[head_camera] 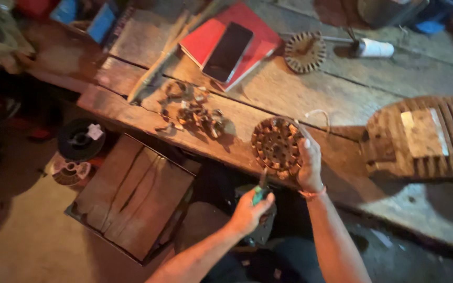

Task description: The person uses pliers to remove copper windings from a circular metal stator component. They hold the stator with one hand and repeatedly pull out the copper coils with the other, placing the removed pieces on the wooden workbench.

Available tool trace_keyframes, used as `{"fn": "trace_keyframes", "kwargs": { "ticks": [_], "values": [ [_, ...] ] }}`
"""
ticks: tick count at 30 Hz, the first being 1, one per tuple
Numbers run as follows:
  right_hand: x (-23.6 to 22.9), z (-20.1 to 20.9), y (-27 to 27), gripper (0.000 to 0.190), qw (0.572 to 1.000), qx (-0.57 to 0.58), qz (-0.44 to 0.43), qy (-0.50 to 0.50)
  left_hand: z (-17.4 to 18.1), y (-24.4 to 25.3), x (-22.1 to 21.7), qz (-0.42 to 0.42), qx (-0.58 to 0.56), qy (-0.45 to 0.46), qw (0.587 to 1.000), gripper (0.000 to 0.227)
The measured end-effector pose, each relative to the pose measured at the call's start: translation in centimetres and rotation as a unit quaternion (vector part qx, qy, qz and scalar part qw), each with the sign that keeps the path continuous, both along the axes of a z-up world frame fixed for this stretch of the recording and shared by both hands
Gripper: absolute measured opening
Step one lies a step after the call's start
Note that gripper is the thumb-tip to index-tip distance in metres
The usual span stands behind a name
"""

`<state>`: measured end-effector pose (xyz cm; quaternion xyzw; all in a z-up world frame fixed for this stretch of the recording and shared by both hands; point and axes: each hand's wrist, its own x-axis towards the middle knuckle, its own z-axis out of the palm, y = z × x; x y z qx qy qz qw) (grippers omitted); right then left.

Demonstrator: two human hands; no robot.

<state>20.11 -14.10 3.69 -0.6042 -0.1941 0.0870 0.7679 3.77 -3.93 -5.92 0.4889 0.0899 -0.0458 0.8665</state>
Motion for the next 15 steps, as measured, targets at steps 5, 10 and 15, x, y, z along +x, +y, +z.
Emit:
{"fn": "trace_keyframes", "kwargs": {
  "ticks": [5, 10, 15],
  "values": [
    [0.2, 0.4, 0.1, 0.072, 1.0, 0.013, 0.028, -0.007, 0.0, 3.1, 0.0, -0.088, 0.073, 0.048, 0.992, 0.025],
    [0.2, 0.3, 0.0, 0.073, 0.999, 0.001, 0.035, -0.021, 2.1, 6.4, 0.3, -0.189, 0.089, 0.022, 0.978, 0.031],
    [0.7, -0.1, -0.2, 0.073, 0.999, -0.019, 0.013, -0.033, 4.2, 8.7, 1.8, -0.279, -0.021, 0.137, 0.95, 0.039]
  ]
}}
